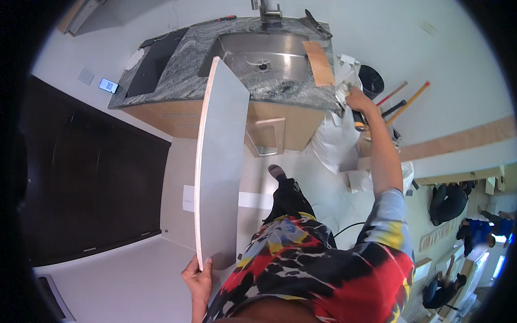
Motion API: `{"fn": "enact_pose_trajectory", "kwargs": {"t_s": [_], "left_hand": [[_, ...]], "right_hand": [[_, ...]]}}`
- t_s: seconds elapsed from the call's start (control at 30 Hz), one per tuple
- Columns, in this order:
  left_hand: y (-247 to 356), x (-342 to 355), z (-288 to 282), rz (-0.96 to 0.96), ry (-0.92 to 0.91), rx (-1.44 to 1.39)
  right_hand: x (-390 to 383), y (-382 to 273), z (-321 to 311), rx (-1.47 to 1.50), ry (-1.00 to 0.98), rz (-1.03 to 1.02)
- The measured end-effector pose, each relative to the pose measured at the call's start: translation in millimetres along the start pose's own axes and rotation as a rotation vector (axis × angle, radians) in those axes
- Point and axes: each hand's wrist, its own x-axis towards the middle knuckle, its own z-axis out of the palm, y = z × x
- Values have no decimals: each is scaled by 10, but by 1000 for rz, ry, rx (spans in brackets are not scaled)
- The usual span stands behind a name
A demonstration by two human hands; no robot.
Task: The person cuts a white panel on the floor using a utility knife, then sands the cut edge. They then place a wooden template over a sink cutout and trace its outline with the knife.
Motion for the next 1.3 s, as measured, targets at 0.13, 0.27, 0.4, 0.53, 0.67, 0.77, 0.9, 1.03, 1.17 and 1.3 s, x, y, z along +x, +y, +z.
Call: {"fn": "enact_pose_trajectory", "kwargs": {"t_s": [0.13, 0.27, 0.4, 0.53, 0.67, 0.77, 0.9, 1.03, 1.17, 1.3], "left_hand": [[795, 666, 229, -66, 24, -40], [1237, 1190, 225, -165, -10, -109], [1591, 1706, 385, -260, 36, -124], [1538, 2339, 370, -293, -34, -87], [1331, 2915, 289, -330, -121, -204], [1103, 3163, 316, -357, -137, -268], [712, 3571, 369, -414, -212, -330], [118, 3927, 507, -469, -217, -222], [-109, 4308, 627, -447, -272, -241], [-120, 4532, 512, -350, -363, -135]], "right_hand": [[1265, -418, 66, 52, 220, -151], [2350, -676, -14, -27, 314, -124], [2664, -1318, -72, -281, 442, -228], [3272, -1988, 65, -112, 492, -612], [3978, -2588, 356, -244, 361, -612], [3902, -2849, 522, -433, 219, -369], [4390, -2372, 640, -460, 385, -548], [3705, -2874, 465, -217, 239, -610], [2597, -3590, 941, 113, 267, -905], [1551, -4296, 1608, 247, -27, -1099]]}}
